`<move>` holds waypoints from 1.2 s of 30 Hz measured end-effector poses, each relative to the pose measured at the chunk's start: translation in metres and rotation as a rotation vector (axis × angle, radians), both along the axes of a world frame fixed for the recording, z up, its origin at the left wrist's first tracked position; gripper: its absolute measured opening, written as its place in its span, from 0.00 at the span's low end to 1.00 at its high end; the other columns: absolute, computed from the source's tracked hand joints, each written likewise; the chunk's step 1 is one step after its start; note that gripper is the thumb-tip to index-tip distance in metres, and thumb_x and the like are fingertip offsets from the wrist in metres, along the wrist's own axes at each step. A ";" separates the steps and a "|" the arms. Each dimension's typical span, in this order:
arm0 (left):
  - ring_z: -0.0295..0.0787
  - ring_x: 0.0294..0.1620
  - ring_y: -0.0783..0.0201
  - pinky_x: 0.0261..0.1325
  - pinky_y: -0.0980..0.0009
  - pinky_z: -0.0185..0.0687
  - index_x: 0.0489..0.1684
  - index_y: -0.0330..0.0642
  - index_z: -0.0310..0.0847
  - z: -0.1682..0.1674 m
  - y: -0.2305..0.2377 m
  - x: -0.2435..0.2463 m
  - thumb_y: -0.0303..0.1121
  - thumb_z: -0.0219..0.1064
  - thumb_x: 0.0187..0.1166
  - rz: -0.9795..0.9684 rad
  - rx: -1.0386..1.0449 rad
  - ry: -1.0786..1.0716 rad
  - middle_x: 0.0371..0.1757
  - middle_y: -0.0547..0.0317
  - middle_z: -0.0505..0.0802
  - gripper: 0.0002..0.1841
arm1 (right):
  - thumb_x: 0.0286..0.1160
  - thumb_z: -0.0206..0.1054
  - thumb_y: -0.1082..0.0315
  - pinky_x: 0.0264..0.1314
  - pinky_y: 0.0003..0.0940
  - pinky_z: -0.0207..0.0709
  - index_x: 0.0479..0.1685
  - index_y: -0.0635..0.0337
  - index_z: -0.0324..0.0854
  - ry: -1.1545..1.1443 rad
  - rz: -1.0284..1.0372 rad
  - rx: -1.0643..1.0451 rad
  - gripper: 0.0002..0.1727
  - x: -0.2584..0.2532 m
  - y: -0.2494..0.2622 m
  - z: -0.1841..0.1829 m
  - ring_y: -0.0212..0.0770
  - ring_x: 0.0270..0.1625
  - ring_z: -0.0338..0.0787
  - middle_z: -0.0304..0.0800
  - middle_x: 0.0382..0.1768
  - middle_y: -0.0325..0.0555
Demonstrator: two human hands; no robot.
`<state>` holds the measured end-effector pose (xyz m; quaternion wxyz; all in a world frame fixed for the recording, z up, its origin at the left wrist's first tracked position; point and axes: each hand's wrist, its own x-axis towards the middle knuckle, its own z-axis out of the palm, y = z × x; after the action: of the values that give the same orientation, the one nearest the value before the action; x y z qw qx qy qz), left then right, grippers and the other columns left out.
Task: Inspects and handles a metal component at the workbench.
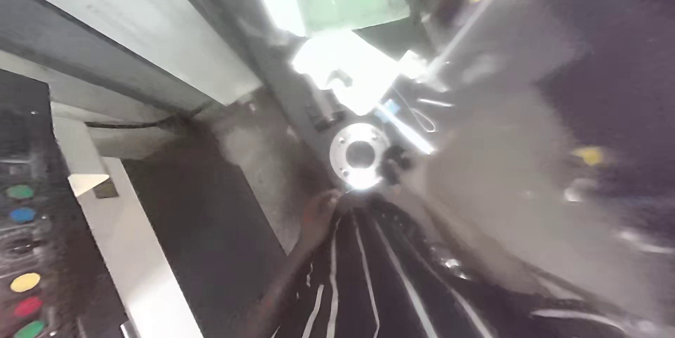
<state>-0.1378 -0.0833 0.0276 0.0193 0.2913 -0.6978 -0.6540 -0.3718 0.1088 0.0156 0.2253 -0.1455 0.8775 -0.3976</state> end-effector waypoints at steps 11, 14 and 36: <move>0.93 0.37 0.63 0.41 0.64 0.93 0.85 0.38 0.61 0.004 0.036 -0.011 0.38 0.65 0.86 0.142 0.255 -0.307 0.50 0.47 0.92 0.30 | 0.74 0.77 0.61 0.60 0.36 0.88 0.70 0.60 0.76 -0.530 0.304 -0.202 0.27 0.073 -0.016 0.023 0.33 0.54 0.93 0.93 0.54 0.44; 0.85 0.69 0.60 0.71 0.64 0.83 0.88 0.29 0.52 0.000 0.035 -0.010 0.36 0.68 0.79 0.301 0.061 -0.147 0.73 0.37 0.83 0.39 | 0.82 0.68 0.59 0.74 0.32 0.80 0.87 0.63 0.58 -0.733 0.478 -0.333 0.38 0.074 -0.041 0.032 0.32 0.69 0.86 0.84 0.71 0.48; 0.85 0.72 0.58 0.77 0.52 0.78 0.79 0.45 0.75 0.004 -0.057 -0.172 0.52 0.49 0.91 -0.334 -0.579 -0.103 0.70 0.50 0.88 0.27 | 0.86 0.59 0.47 0.86 0.52 0.67 0.84 0.46 0.72 0.188 0.802 -0.120 0.29 -0.090 -0.099 0.027 0.42 0.83 0.74 0.76 0.82 0.41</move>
<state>-0.3101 -0.1405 0.0320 -0.0415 0.1880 -0.8927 -0.4074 -0.4618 0.0098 0.0426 0.2722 -0.5243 0.7433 -0.3138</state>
